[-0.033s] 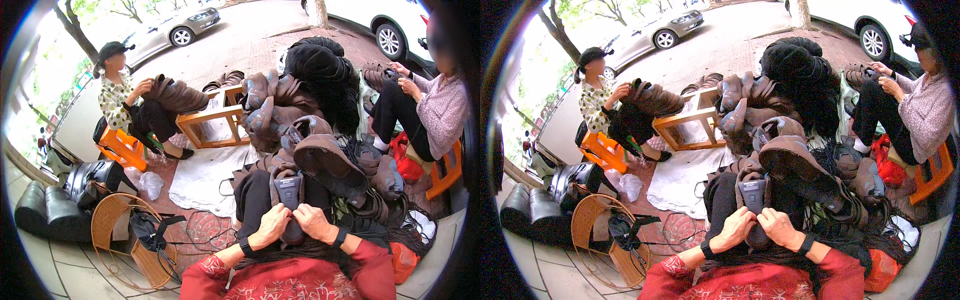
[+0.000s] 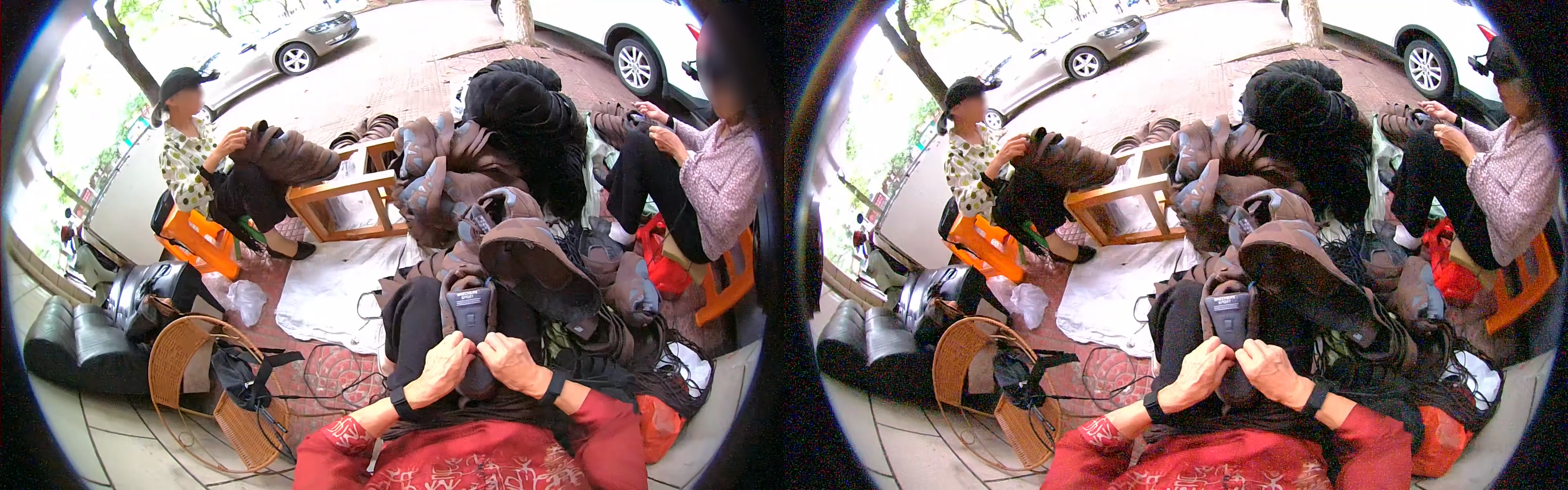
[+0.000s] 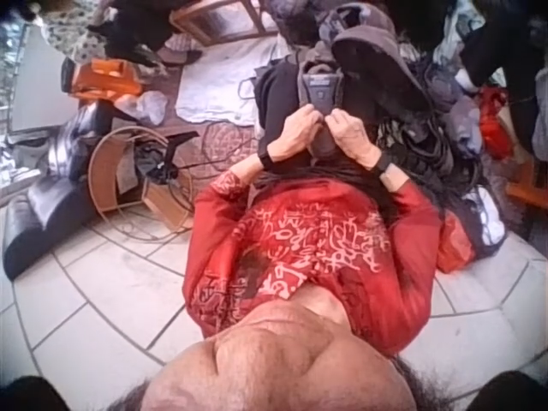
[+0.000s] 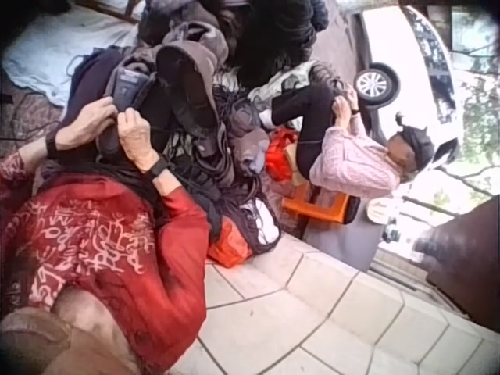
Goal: Insert laces into a pair of brown leather shoes.
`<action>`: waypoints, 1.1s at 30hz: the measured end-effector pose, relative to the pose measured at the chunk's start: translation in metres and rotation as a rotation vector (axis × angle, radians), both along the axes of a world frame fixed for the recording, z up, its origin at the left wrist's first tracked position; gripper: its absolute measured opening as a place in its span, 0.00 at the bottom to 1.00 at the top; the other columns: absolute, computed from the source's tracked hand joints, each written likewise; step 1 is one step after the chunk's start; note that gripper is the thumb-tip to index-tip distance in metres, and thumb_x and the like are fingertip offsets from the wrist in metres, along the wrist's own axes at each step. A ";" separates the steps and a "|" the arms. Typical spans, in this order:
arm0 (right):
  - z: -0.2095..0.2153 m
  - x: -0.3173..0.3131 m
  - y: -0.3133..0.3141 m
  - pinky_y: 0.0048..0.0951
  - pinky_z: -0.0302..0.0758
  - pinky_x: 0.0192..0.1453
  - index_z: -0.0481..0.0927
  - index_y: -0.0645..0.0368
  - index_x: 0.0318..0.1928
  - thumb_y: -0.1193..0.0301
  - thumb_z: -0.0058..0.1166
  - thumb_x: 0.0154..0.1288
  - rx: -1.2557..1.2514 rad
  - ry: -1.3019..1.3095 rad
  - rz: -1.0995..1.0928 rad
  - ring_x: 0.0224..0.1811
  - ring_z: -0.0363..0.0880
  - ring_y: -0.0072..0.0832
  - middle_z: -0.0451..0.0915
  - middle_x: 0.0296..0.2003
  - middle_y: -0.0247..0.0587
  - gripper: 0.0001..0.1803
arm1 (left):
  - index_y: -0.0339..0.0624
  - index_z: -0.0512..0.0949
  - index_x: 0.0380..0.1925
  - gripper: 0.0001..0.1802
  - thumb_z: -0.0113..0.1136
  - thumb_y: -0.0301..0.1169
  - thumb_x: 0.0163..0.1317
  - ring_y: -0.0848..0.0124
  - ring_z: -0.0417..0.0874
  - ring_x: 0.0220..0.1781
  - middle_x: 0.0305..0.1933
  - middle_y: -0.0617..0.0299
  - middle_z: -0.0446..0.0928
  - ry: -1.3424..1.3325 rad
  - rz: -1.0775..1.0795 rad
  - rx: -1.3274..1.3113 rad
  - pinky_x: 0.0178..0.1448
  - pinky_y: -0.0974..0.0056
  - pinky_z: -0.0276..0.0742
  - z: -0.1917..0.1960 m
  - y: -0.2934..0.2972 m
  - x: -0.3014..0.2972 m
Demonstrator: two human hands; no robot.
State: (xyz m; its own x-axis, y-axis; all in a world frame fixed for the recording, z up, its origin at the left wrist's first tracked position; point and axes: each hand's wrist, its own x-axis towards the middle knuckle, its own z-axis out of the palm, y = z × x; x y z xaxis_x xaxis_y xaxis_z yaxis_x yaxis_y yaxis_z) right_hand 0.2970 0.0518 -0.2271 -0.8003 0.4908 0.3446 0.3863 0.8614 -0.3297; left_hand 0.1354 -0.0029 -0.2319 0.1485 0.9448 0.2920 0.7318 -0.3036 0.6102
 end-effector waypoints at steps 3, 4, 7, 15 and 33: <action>0.002 -0.005 -0.001 0.34 0.72 0.26 0.68 0.59 0.26 0.75 0.50 0.52 -0.099 0.032 -0.036 0.26 0.75 0.37 0.68 0.23 0.42 0.04 | 0.43 0.73 0.29 0.06 0.57 0.25 0.49 0.58 0.72 0.30 0.26 0.56 0.66 -0.027 0.006 0.002 0.34 0.60 0.70 0.000 -0.005 -0.001; 0.002 -0.006 0.000 0.35 0.72 0.26 0.69 0.59 0.26 0.75 0.50 0.52 -0.146 0.051 -0.041 0.25 0.75 0.38 0.68 0.24 0.43 0.04 | 0.43 0.74 0.29 0.06 0.57 0.25 0.49 0.58 0.72 0.30 0.26 0.57 0.66 -0.034 0.012 0.005 0.34 0.60 0.70 -0.002 -0.005 -0.002; 0.000 -0.004 0.007 0.40 0.72 0.28 0.69 0.59 0.28 0.74 0.51 0.53 -0.255 0.105 -0.025 0.27 0.73 0.45 0.69 0.26 0.46 0.05 | 0.43 0.76 0.26 0.04 0.59 0.26 0.48 0.61 0.74 0.32 0.26 0.58 0.69 0.044 0.056 -0.040 0.36 0.62 0.73 -0.002 0.002 -0.001; 0.010 0.001 0.003 0.38 0.72 0.31 0.69 0.60 0.31 0.77 0.50 0.51 -0.302 0.148 -0.010 0.30 0.74 0.42 0.69 0.28 0.45 0.06 | 0.37 0.75 0.31 0.09 0.60 0.21 0.47 0.65 0.76 0.30 0.29 0.57 0.74 -0.239 0.068 -0.111 0.34 0.66 0.72 0.001 -0.011 -0.023; -0.012 -0.026 0.001 0.28 0.70 0.27 0.69 0.56 0.24 0.69 0.47 0.49 0.119 0.124 -0.068 0.28 0.73 0.29 0.68 0.25 0.36 0.05 | 0.36 0.76 0.24 0.05 0.61 0.20 0.45 0.65 0.73 0.27 0.25 0.57 0.72 -0.158 0.086 -0.120 0.32 0.66 0.69 0.018 -0.005 -0.021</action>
